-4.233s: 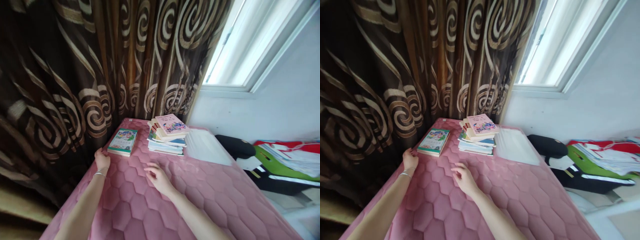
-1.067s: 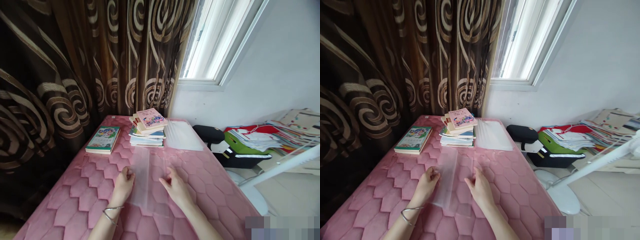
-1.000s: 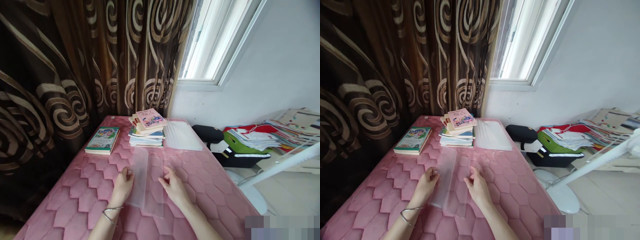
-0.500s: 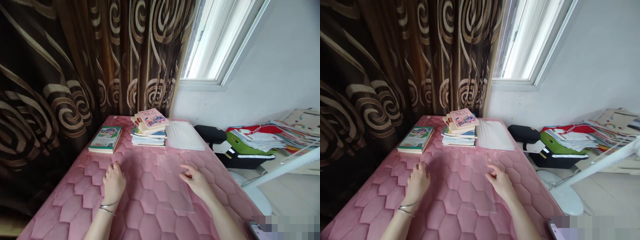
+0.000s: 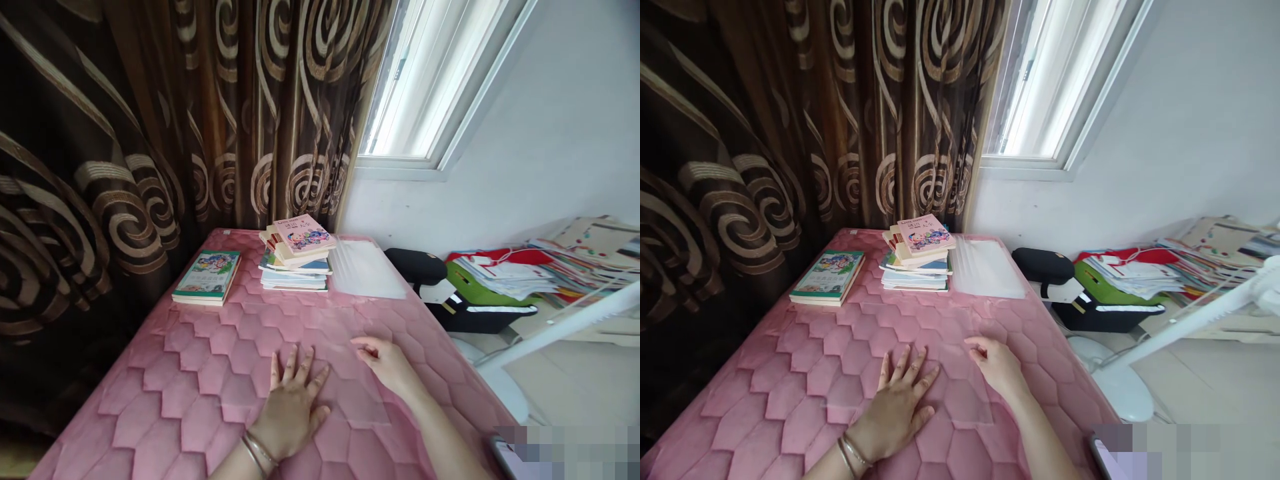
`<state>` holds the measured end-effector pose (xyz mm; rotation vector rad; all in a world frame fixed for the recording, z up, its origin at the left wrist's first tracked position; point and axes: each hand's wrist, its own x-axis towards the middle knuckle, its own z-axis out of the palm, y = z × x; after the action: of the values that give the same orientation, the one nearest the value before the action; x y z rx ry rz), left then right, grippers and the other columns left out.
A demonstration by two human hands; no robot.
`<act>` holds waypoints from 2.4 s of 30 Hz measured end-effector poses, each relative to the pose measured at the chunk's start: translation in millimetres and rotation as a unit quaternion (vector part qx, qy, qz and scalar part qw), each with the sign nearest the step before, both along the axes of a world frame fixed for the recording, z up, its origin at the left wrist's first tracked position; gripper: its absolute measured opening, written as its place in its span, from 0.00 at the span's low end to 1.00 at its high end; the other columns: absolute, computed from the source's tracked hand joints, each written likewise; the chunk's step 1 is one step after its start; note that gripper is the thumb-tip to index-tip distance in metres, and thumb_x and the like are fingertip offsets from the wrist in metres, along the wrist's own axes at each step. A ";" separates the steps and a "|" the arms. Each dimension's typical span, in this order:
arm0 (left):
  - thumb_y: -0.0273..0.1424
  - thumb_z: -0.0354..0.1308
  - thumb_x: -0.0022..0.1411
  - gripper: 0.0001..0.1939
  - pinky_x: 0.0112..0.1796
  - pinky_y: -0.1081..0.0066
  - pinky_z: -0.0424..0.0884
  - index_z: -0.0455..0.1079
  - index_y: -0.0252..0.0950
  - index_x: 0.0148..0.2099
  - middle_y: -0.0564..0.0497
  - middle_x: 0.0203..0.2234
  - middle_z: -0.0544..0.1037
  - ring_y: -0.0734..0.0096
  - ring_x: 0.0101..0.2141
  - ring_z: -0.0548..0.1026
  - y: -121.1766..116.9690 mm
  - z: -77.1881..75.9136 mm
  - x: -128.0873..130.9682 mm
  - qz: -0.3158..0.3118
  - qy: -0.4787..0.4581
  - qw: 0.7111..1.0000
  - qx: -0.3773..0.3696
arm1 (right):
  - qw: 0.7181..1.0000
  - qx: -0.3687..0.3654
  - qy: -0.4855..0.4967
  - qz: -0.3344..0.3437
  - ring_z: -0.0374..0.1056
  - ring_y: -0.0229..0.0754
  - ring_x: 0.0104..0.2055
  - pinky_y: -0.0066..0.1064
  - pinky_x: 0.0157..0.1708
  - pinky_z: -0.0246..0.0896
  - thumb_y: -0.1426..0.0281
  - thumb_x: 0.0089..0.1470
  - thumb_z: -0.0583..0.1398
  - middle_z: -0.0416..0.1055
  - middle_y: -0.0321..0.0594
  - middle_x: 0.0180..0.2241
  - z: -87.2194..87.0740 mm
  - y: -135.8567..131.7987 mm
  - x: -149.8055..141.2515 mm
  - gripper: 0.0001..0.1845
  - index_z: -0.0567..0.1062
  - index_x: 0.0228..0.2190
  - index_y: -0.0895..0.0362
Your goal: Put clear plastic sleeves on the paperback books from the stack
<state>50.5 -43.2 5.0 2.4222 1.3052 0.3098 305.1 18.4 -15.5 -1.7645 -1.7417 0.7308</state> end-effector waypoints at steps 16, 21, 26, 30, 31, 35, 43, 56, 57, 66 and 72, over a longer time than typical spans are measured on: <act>0.45 0.49 0.62 0.31 0.56 0.33 0.41 0.46 0.54 0.65 0.50 0.66 0.46 0.45 0.64 0.43 0.0 4.0 -0.1 -0.003 -0.010 0.999 0.031 | 0.954 0.198 -0.227 0.012 0.69 0.46 0.40 0.34 0.42 0.62 0.74 0.53 0.53 0.72 0.42 0.36 63.6 27.4 -33.7 0.14 0.78 0.31 0.52; 0.36 0.46 0.65 0.23 0.58 0.43 0.51 0.58 0.47 0.62 0.46 0.62 0.60 0.52 0.61 0.56 15.1 5.3 -8.0 0.111 -0.020 0.988 0.104 | 0.924 0.269 -0.252 0.101 0.63 0.46 0.51 0.36 0.52 0.57 0.73 0.57 0.52 0.67 0.46 0.48 113.8 87.0 -72.6 0.18 0.73 0.47 0.57; 0.30 0.46 0.64 0.21 0.58 0.42 0.49 0.65 0.37 0.57 0.39 0.60 0.61 0.52 0.61 0.56 38.2 -7.2 -28.4 0.258 0.030 0.951 0.166 | 0.919 0.207 -0.311 0.126 0.50 0.52 0.63 0.42 0.57 0.51 0.72 0.56 0.56 0.51 0.49 0.63 119.8 150.7 -96.6 0.30 0.59 0.59 0.61; 0.32 0.47 0.63 0.24 0.58 0.42 0.48 0.61 0.35 0.61 0.38 0.62 0.57 0.52 0.62 0.54 43.3 -16.6 -32.3 0.281 0.069 0.946 0.146 | 0.910 0.201 -0.340 0.123 0.47 0.54 0.64 0.51 0.59 0.45 0.71 0.56 0.57 0.53 0.51 0.62 113.5 176.0 -103.3 0.30 0.58 0.59 0.61; 0.33 0.47 0.63 0.25 0.58 0.43 0.47 0.60 0.35 0.61 0.38 0.62 0.57 0.52 0.62 0.54 43.3 -18.5 -31.4 0.283 0.073 0.945 0.146 | 0.908 0.210 -0.341 0.123 0.49 0.54 0.63 0.52 0.59 0.41 0.71 0.57 0.57 0.56 0.51 0.61 112.0 178.1 -103.5 0.29 0.59 0.59 0.61; 0.34 0.46 0.63 0.25 0.59 0.44 0.47 0.59 0.37 0.62 0.40 0.62 0.57 0.55 0.62 0.54 43.0 -24.2 -27.7 0.293 0.083 0.939 0.162 | 0.900 0.243 -0.340 0.119 0.62 0.50 0.55 0.48 0.61 0.35 0.72 0.58 0.56 0.68 0.54 0.53 108.6 176.3 -102.6 0.21 0.66 0.53 0.62; 0.36 0.44 0.64 0.25 0.58 0.43 0.48 0.58 0.37 0.62 0.40 0.63 0.56 0.55 0.62 0.54 44.0 -29.1 -27.0 0.294 0.109 0.933 0.175 | 0.929 0.244 -0.274 0.049 0.64 0.49 0.51 0.37 0.54 0.51 0.62 0.59 0.54 0.74 0.48 0.43 118.6 177.2 -98.9 0.18 0.71 0.47 0.58; 0.32 0.44 0.63 0.25 0.57 0.41 0.47 0.58 0.35 0.62 0.38 0.62 0.55 0.52 0.61 0.55 43.4 -31.9 -26.6 0.288 0.122 0.930 0.193 | 0.961 0.022 -0.009 -0.276 0.67 0.57 0.48 0.39 0.40 0.64 0.60 0.43 0.66 0.74 0.56 0.40 128.3 221.8 -79.8 0.19 0.75 0.34 0.62; 0.32 0.44 0.63 0.25 0.57 0.41 0.47 0.58 0.35 0.62 0.38 0.62 0.55 0.52 0.62 0.55 43.4 -31.2 -26.5 0.287 0.124 0.930 0.193 | 0.961 0.027 0.014 -0.276 0.67 0.56 0.48 0.37 0.39 0.64 0.62 0.42 0.66 0.74 0.55 0.39 131.1 220.3 -80.2 0.18 0.75 0.32 0.62; 0.35 0.45 0.64 0.25 0.58 0.42 0.47 0.59 0.37 0.62 0.39 0.62 0.57 0.53 0.61 0.56 45.7 -31.1 -27.8 0.293 0.106 0.933 0.182 | 0.935 -0.026 0.307 -0.176 0.61 0.33 0.18 0.23 0.18 0.60 0.73 0.43 0.62 0.66 0.33 0.16 123.8 153.5 -85.6 0.04 0.71 0.23 0.59; 0.34 0.45 0.64 0.25 0.58 0.43 0.47 0.59 0.37 0.62 0.40 0.62 0.57 0.53 0.61 0.56 44.1 -29.8 -27.1 0.295 0.110 0.932 0.178 | 0.895 -0.117 0.417 -0.104 0.66 0.35 0.21 0.25 0.20 0.66 0.69 0.50 0.61 0.72 0.38 0.24 116.7 123.6 -78.6 0.04 0.70 0.29 0.57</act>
<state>23.4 1.0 -24.8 2.3254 2.2486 0.4744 226.4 142.0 101.3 -1.4074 -0.8954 1.3844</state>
